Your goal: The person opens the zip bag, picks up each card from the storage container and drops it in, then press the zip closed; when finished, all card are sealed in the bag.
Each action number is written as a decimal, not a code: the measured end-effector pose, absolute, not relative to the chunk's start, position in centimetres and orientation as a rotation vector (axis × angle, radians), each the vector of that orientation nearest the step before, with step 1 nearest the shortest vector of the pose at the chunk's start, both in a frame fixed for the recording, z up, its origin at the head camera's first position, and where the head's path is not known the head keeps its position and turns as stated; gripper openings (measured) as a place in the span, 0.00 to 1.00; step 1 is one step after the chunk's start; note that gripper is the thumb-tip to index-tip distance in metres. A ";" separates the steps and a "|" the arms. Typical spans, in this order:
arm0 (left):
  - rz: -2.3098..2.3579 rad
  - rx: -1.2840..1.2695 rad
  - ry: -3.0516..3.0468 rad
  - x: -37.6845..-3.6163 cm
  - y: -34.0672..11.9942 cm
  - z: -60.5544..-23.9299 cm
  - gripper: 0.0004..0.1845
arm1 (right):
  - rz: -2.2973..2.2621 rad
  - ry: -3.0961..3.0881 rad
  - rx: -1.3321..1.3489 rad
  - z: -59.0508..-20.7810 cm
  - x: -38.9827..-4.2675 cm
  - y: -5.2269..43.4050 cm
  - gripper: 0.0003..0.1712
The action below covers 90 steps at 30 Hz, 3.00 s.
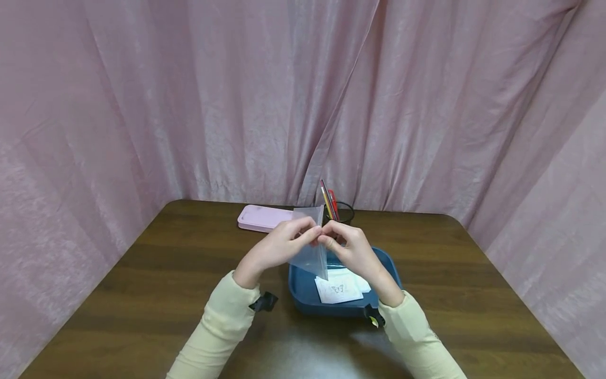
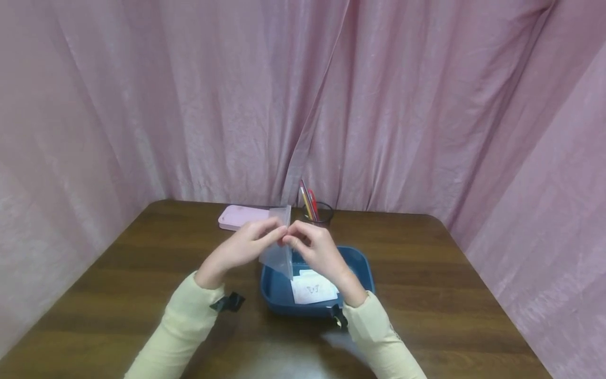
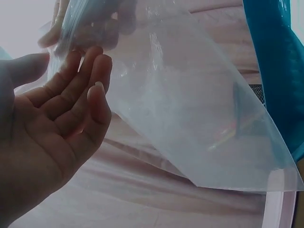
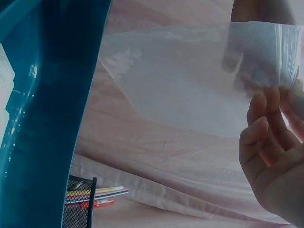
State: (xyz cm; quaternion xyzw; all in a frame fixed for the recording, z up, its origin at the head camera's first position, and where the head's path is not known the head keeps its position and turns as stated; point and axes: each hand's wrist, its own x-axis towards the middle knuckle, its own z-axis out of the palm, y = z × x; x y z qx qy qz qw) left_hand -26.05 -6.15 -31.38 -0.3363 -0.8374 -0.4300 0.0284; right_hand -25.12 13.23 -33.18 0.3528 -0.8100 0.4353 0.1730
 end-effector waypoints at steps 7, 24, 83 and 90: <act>-1.471 -1.084 -2.579 -25.9 -6.6 -32.1 0.13 | 1.337 -2.315 1.089 -33.6 -25.1 13.7 0.11; -1.258 -0.957 -2.602 -25.5 -5.8 -31.9 0.07 | 1.227 -2.413 1.069 -33.4 -25.2 13.8 0.02; -0.874 -0.982 -2.669 -26.1 -6.8 -32.0 0.05 | 0.883 -2.555 0.977 -34.0 -26.5 15.3 0.04; -0.844 -0.985 -2.739 -26.4 -7.5 -32.3 0.06 | 0.769 -2.628 0.936 -33.9 -26.6 16.1 0.05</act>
